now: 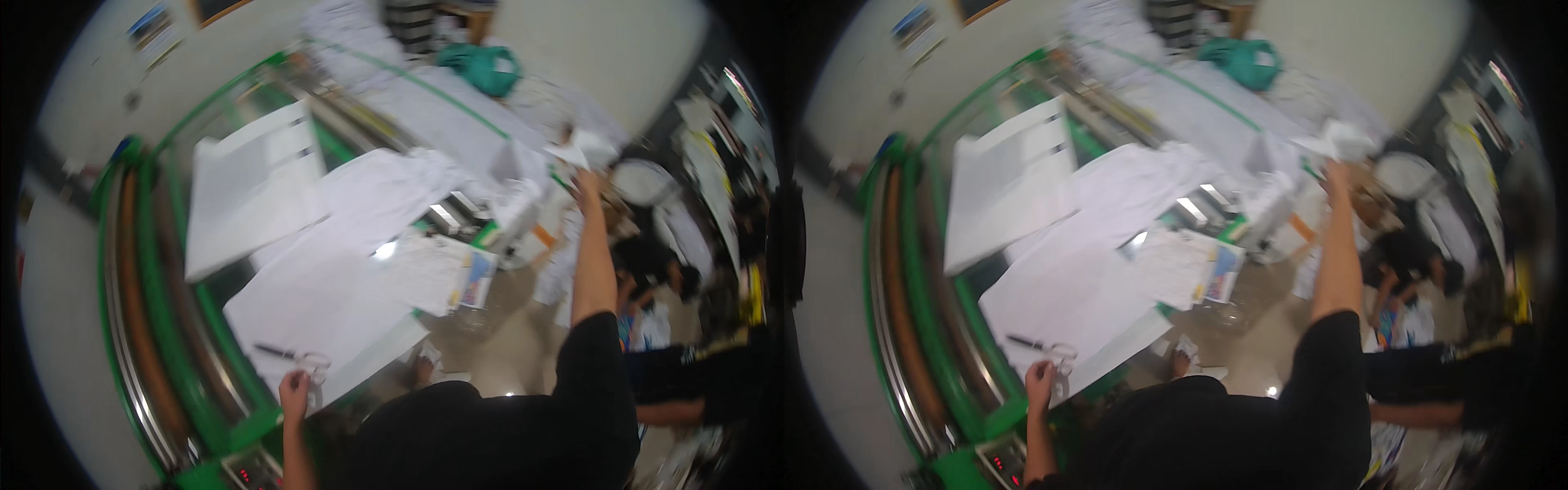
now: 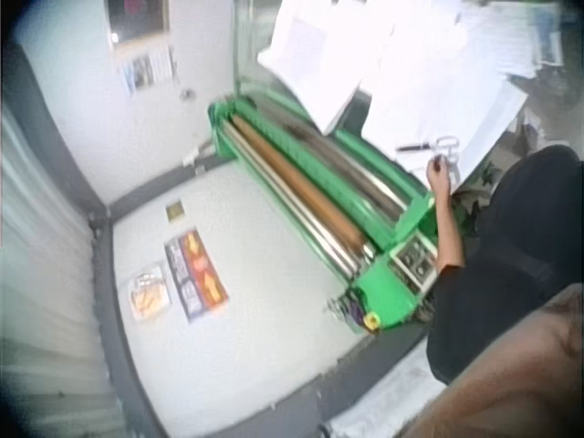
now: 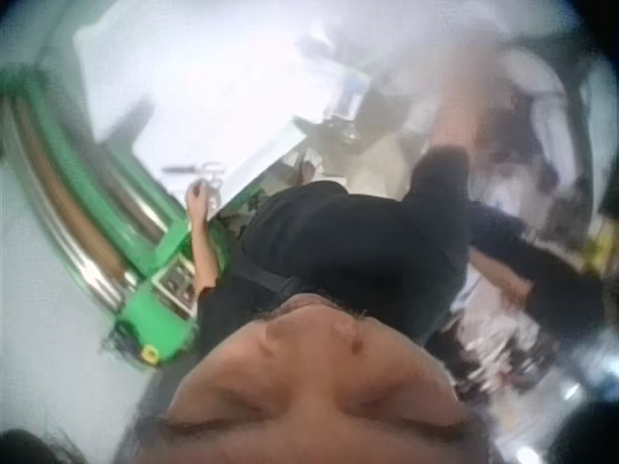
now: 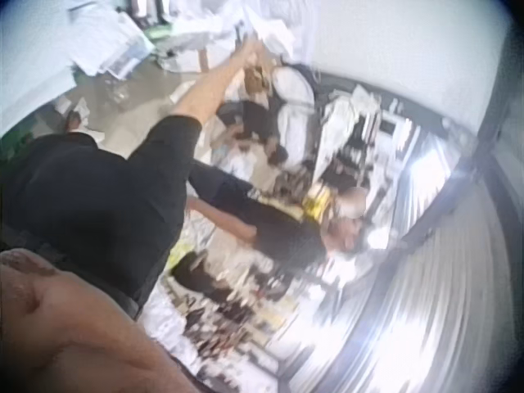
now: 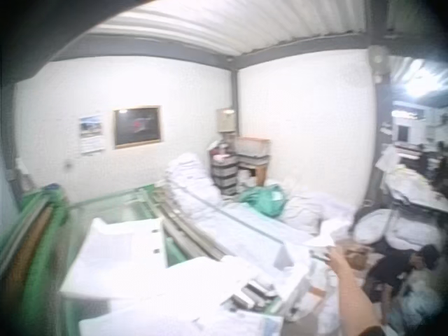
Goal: The person places a white t-shirt on a green heat press machine, smooths it, and uses scissors to trim excess fabric along the edges. The person then feeds the trimmed shirt through the machine's rollers and removes it.
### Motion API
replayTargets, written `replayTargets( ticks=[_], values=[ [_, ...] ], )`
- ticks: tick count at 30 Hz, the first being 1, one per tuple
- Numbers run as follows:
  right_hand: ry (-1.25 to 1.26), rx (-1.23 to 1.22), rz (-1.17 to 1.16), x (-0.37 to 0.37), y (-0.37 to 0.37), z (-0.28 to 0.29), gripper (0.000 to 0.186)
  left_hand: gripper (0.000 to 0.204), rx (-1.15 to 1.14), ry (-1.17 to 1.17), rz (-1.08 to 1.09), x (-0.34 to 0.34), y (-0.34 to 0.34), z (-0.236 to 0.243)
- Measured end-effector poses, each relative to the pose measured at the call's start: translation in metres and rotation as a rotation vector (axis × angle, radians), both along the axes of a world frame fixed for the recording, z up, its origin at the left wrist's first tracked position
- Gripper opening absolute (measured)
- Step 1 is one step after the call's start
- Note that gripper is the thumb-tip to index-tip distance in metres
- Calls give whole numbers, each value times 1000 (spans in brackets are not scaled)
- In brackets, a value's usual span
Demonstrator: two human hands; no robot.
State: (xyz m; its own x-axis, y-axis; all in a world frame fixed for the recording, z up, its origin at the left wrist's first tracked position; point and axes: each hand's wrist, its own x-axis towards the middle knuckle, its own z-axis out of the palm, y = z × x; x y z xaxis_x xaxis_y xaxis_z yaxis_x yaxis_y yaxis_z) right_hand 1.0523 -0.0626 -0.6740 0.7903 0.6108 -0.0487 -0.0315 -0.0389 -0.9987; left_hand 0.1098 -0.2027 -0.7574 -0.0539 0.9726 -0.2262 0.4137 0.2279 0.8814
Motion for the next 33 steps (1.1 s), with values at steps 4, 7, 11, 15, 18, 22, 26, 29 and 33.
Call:
replayTargets(
  ticks=[4, 7, 11, 15, 18, 22, 26, 29, 33],
  values=[
    [145, -300, 33, -52, -27, -110, 61, 20, 254, 343, 212, -48, -1, -24],
    [75, -543, 209, -93, -46, -158, 69, 19, 321, 525, 237, -66, -2, -21],
    [159, -569, 74, -125, -60, -188, 71, 20, 385, 610, 206, -78, 11, -13],
    [-604, -348, -117, -233, -67, -174, 52, 24, 448, 663, 174, -99, 51, -18],
    [-817, -240, 86, -388, -99, -130, 46, 30, 469, 710, 141, -122, 99, -28],
    [-902, -119, 523, -582, -137, -72, 37, 39, 393, 662, 115, -150, 178, -42],
    [-872, -29, 930, -725, -134, -54, 27, 51, 293, 636, 161, -165, 236, -46],
    [-897, -47, 1098, -804, -98, -55, 24, 56, 120, 657, 138, -161, 261, -34],
    [-1151, -237, 1057, -857, -67, -61, 32, 52, -2, 630, 56, -157, 275, -19]
  ],
)
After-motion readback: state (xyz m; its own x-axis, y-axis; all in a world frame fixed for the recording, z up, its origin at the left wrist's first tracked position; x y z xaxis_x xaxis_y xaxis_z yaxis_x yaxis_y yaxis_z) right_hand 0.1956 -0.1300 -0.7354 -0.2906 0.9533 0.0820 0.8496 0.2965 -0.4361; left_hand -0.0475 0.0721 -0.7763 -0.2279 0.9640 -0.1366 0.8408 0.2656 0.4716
